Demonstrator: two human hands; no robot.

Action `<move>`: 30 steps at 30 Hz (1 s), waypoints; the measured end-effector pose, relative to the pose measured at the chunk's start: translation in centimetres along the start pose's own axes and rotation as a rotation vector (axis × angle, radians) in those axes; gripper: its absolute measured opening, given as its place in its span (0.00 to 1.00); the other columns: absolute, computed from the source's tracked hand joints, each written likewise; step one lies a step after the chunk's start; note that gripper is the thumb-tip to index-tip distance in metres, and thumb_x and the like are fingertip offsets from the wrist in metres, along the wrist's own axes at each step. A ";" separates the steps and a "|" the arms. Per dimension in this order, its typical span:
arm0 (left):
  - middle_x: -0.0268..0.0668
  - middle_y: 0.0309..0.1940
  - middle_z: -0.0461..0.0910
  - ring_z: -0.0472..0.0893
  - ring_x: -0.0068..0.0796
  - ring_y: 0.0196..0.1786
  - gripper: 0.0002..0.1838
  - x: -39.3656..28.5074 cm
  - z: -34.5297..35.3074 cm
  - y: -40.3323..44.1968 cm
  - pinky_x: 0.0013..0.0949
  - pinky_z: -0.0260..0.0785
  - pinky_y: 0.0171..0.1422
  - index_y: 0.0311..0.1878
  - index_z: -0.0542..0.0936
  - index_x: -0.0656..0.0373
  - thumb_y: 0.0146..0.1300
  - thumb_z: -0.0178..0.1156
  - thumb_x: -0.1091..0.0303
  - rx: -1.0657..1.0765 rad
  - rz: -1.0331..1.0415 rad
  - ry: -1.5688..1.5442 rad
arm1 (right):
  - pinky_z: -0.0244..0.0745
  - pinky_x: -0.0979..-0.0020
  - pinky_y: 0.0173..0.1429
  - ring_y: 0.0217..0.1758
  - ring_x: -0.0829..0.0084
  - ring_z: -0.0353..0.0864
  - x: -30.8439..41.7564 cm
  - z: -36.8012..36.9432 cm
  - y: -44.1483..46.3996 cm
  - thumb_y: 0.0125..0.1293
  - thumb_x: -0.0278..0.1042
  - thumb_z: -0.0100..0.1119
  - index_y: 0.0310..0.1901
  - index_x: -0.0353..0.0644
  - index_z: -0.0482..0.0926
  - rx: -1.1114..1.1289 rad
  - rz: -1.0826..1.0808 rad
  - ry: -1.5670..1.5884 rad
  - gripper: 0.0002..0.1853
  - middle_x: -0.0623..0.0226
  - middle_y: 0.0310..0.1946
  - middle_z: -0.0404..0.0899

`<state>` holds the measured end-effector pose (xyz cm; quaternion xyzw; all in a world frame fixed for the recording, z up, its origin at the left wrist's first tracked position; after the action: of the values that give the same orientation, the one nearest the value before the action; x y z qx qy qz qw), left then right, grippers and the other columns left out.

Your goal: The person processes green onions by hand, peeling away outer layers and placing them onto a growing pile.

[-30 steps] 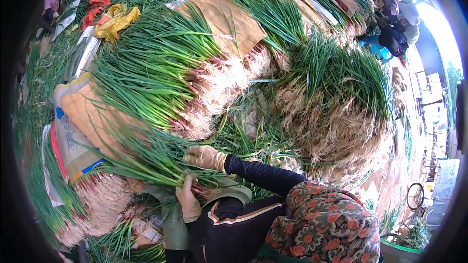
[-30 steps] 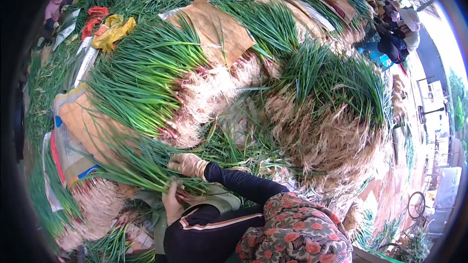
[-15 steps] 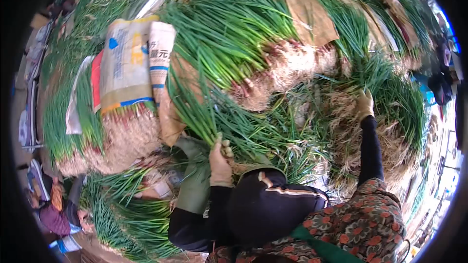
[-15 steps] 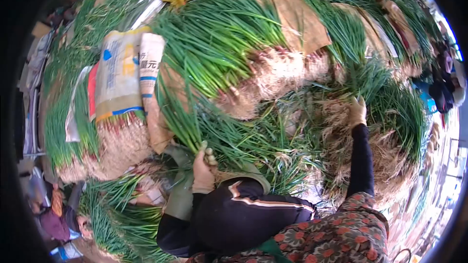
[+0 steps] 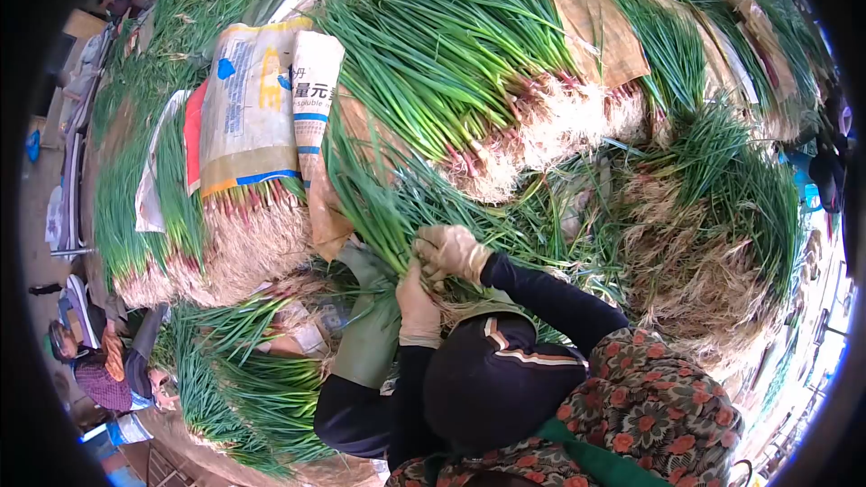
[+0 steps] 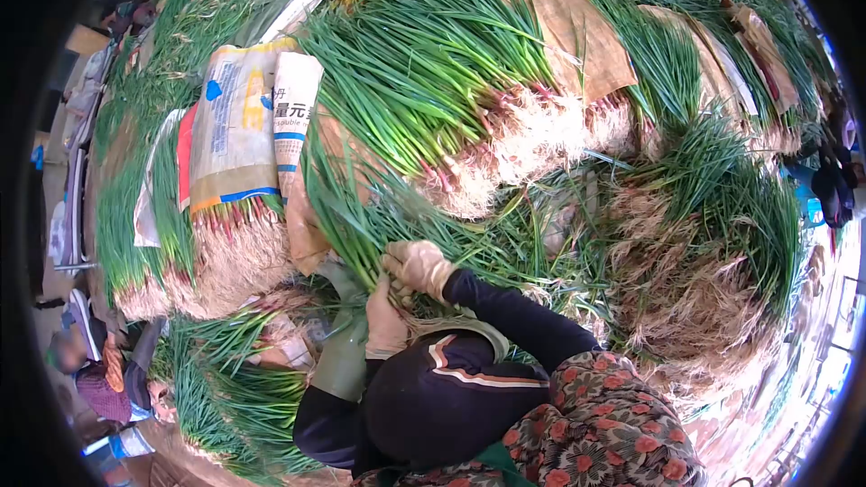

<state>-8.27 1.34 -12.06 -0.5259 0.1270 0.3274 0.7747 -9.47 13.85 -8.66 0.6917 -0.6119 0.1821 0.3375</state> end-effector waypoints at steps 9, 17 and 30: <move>0.25 0.23 0.72 0.67 0.13 0.20 0.12 -4.1 1.9 -2.4 0.19 0.56 0.21 0.46 0.75 0.53 0.65 0.53 0.57 -0.129 0.246 0.139 | 0.75 0.61 0.44 0.42 0.57 0.81 -10.0 -2.0 -2.7 0.60 0.46 0.55 0.50 0.47 0.74 0.498 0.571 -0.286 0.19 0.58 0.41 0.81; 0.21 0.16 0.64 0.60 0.13 0.16 0.15 -2.4 3.4 -0.7 0.20 0.51 0.19 0.47 0.78 0.56 0.61 0.57 0.58 0.026 -0.033 0.209 | 0.74 0.61 0.31 0.28 0.58 0.80 -8.2 -6.3 1.9 0.62 0.44 0.49 0.43 0.46 0.74 -0.095 0.205 -0.462 0.14 0.56 0.29 0.79; 0.38 0.35 0.80 0.80 0.25 0.34 0.13 0.1 2.1 0.7 0.25 0.73 0.38 0.46 0.73 0.65 0.61 0.59 0.68 0.186 0.148 0.533 | 0.75 0.71 0.40 0.41 0.68 0.79 -7.3 -1.9 -0.3 0.63 0.44 0.54 0.52 0.40 0.71 -0.047 0.470 0.456 0.21 0.58 0.44 0.78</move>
<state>-8.96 3.43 -11.81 -0.5094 0.3936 0.2202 0.7329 -10.21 20.46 -12.31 0.4651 -0.6676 0.3908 0.4304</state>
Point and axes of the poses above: each hand's wrist, its own y-axis towards the middle knuckle, its own z-axis out of the palm, x = y × z, the point moved 4 cm from there along y, towards the middle knuckle
